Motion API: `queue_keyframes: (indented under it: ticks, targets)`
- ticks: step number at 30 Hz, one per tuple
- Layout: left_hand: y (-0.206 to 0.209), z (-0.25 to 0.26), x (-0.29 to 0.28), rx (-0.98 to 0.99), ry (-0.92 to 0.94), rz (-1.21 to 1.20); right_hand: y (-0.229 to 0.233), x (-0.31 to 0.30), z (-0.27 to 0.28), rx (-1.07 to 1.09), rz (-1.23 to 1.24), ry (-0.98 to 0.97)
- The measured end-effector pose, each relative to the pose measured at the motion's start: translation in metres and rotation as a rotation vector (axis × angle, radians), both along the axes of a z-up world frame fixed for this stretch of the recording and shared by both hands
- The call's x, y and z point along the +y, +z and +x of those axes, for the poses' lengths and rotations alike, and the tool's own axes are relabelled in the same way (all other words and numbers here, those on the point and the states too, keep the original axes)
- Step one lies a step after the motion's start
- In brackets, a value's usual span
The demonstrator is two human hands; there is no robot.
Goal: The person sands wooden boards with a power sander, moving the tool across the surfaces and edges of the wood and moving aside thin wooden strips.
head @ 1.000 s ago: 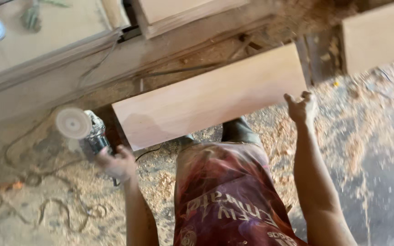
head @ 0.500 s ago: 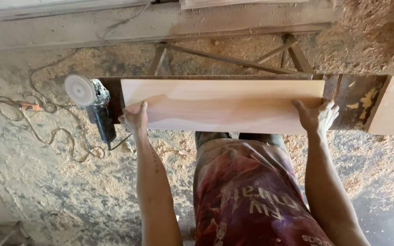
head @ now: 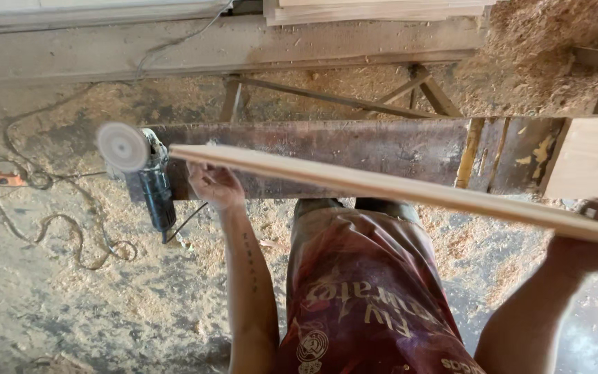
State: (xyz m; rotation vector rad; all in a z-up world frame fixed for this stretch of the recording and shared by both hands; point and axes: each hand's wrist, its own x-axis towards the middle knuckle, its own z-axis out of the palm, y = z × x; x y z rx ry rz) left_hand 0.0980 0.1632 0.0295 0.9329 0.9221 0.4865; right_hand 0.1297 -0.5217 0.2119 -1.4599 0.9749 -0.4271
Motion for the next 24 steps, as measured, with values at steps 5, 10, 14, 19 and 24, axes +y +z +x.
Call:
queue_keyframes:
  ticks: [5, 10, 14, 19, 24]
  targets:
    - [0.000, 0.037, 0.000, 0.061, -0.033, -0.200, 0.022, -0.010, -0.022, -0.081, 0.009, -0.049]
    - [0.015, 0.066, -0.018, 0.118, -0.135, -0.327, 0.046, -0.012, -0.034, -0.095, 0.003, -0.052]
    - [0.006, 0.111, -0.061, 0.136, -0.198, -0.338, 0.073, -0.026, -0.018, -0.129, -0.039, -0.039]
    - [0.040, 0.207, -0.047, 0.120, -0.035, -0.136, 0.094, -0.032, 0.025, -0.161, -0.085, 0.027]
    - [0.023, 0.297, -0.050, 0.408, -0.361, 0.061, 0.110, -0.018, 0.065, -0.151, -0.142, 0.166]
